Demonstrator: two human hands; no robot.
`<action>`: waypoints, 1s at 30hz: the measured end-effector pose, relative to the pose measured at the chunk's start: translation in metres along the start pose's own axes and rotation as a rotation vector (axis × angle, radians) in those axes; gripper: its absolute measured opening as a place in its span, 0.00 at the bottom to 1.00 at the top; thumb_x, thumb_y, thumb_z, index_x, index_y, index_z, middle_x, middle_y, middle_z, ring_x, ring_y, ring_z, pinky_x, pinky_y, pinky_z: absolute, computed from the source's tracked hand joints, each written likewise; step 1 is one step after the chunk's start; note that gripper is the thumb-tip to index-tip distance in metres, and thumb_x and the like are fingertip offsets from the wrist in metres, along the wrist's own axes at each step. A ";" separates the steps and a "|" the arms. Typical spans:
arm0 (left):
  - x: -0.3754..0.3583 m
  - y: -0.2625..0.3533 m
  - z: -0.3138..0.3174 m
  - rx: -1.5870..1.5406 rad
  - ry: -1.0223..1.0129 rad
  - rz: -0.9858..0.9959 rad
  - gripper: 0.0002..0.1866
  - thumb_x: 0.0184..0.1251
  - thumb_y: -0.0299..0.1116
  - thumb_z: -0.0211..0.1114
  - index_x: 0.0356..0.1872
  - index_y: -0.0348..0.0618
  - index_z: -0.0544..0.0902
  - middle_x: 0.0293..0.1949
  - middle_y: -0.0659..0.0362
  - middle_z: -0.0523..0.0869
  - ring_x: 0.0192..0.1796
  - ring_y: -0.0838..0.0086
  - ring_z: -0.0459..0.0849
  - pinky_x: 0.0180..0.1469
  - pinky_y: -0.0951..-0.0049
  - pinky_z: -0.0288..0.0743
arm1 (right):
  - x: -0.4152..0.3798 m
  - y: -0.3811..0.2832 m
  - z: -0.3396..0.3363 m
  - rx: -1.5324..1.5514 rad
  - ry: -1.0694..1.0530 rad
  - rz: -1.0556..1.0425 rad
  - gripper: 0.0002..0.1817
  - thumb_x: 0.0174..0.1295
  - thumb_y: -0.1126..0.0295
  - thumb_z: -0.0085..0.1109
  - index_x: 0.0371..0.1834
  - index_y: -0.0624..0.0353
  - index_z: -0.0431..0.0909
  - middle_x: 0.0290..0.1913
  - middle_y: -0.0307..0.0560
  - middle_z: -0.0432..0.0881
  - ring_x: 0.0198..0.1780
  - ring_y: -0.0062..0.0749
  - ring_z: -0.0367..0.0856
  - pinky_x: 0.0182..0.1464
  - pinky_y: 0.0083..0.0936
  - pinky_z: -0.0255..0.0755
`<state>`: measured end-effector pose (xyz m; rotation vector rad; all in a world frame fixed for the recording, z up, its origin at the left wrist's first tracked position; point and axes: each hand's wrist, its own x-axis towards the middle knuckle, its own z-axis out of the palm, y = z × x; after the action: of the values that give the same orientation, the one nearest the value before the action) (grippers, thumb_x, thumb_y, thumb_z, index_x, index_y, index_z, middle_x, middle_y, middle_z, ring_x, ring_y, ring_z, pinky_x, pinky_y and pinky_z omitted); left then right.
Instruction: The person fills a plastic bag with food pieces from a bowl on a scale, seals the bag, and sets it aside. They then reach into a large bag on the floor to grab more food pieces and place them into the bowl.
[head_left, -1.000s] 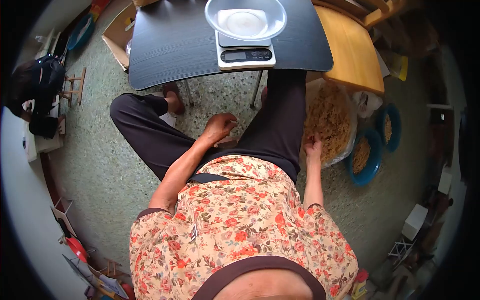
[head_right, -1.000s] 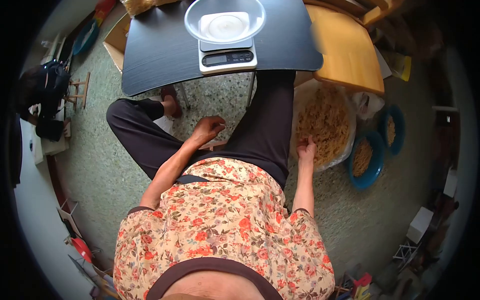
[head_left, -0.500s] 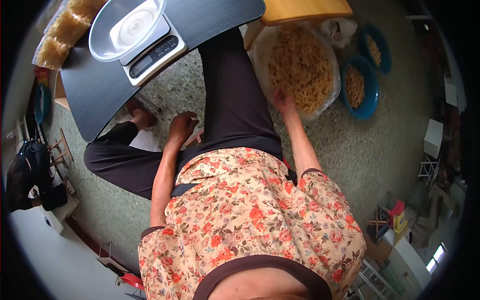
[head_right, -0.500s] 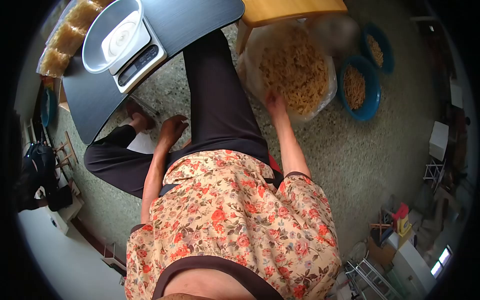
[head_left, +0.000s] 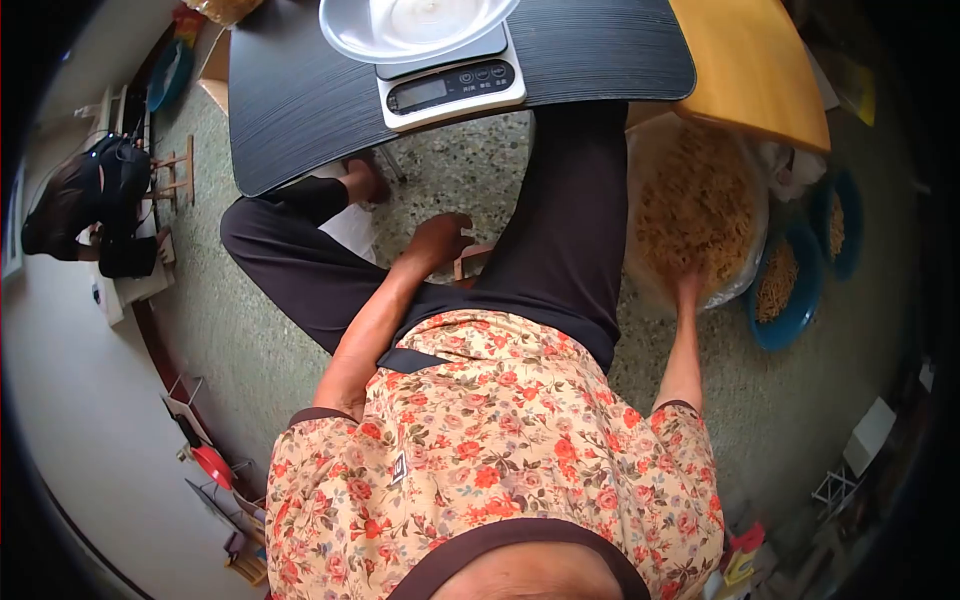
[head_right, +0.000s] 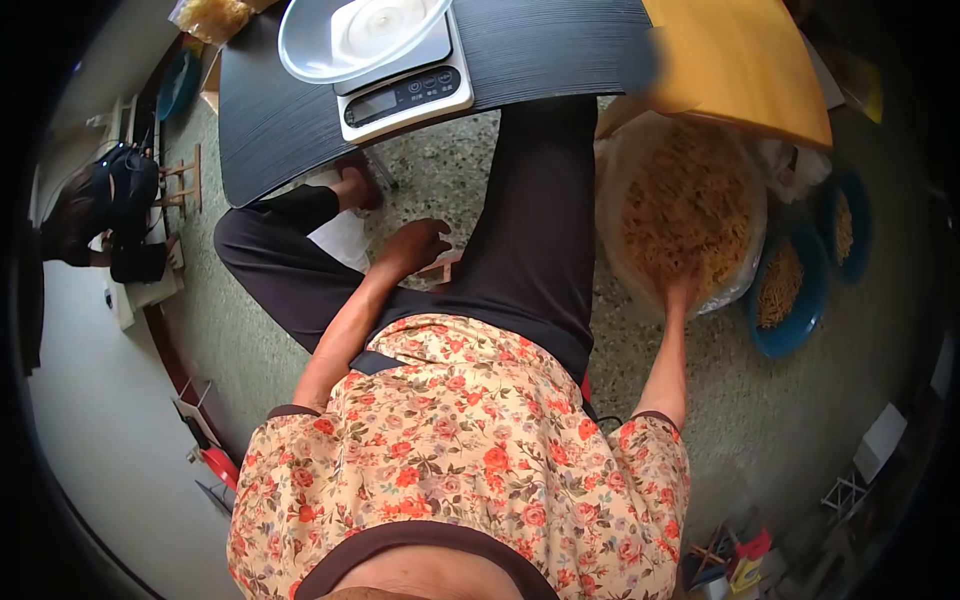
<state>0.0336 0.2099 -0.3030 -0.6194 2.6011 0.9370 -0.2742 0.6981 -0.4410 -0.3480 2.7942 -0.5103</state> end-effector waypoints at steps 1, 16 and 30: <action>0.001 -0.001 0.001 -0.004 -0.017 -0.009 0.18 0.61 0.36 0.70 0.52 0.41 0.86 0.42 0.45 0.89 0.46 0.52 0.89 0.50 0.56 0.80 | -0.004 0.000 0.010 -0.074 0.015 0.024 0.44 0.54 0.50 0.73 0.74 0.55 0.68 0.73 0.63 0.66 0.72 0.62 0.64 0.68 0.52 0.65; 0.002 -0.011 0.012 0.072 -0.048 0.014 0.19 0.60 0.38 0.71 0.52 0.42 0.86 0.44 0.46 0.89 0.47 0.50 0.88 0.51 0.55 0.80 | 0.015 -0.032 0.018 0.074 0.026 0.118 0.35 0.62 0.58 0.69 0.72 0.61 0.71 0.64 0.59 0.80 0.63 0.47 0.79 0.63 0.42 0.73; 0.010 0.015 0.003 0.015 -0.199 -0.101 0.21 0.59 0.39 0.73 0.52 0.41 0.86 0.44 0.44 0.89 0.48 0.50 0.88 0.52 0.56 0.79 | 0.087 -0.052 -0.019 0.888 0.309 0.312 0.40 0.52 0.74 0.77 0.71 0.62 0.72 0.54 0.50 0.85 0.46 0.31 0.85 0.42 0.30 0.76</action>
<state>0.0181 0.2189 -0.3015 -0.6138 2.3773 0.8978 -0.3516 0.6325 -0.4238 0.3776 2.4688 -1.7101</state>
